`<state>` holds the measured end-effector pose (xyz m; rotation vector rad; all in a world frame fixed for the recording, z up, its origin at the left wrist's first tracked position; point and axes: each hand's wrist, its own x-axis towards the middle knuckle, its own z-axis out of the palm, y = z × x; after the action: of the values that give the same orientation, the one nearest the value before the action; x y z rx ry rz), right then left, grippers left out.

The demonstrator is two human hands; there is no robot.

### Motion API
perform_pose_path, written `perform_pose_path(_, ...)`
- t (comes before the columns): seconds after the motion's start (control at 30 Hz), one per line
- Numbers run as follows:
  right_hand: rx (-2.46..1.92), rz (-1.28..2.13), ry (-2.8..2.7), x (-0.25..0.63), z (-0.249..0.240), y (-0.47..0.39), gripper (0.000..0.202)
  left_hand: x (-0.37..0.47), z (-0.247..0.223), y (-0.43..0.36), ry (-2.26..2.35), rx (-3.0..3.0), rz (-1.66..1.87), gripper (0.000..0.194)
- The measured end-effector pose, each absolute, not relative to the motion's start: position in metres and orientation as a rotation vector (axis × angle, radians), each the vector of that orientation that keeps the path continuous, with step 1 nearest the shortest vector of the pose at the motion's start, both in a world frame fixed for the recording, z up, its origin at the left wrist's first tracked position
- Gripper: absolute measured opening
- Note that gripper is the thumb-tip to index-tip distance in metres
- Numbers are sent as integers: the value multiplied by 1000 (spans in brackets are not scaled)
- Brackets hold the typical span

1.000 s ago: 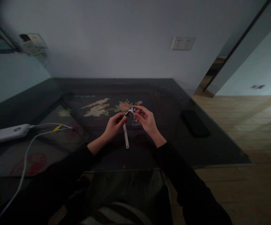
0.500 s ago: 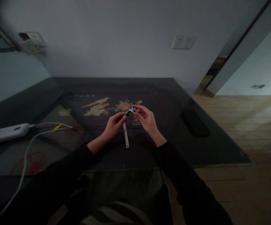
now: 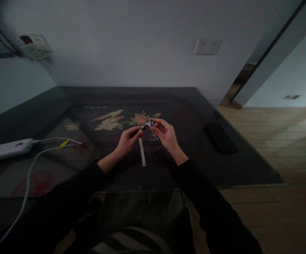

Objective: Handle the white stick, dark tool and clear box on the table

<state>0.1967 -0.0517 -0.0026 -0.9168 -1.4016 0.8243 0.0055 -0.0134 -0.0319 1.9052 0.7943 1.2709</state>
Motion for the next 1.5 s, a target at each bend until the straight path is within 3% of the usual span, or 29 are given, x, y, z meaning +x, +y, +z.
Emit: perform_pose_path(1.5,-933,848,-1409,198,-6,-50,49,2,-30,-13,782,2011,1240,25)
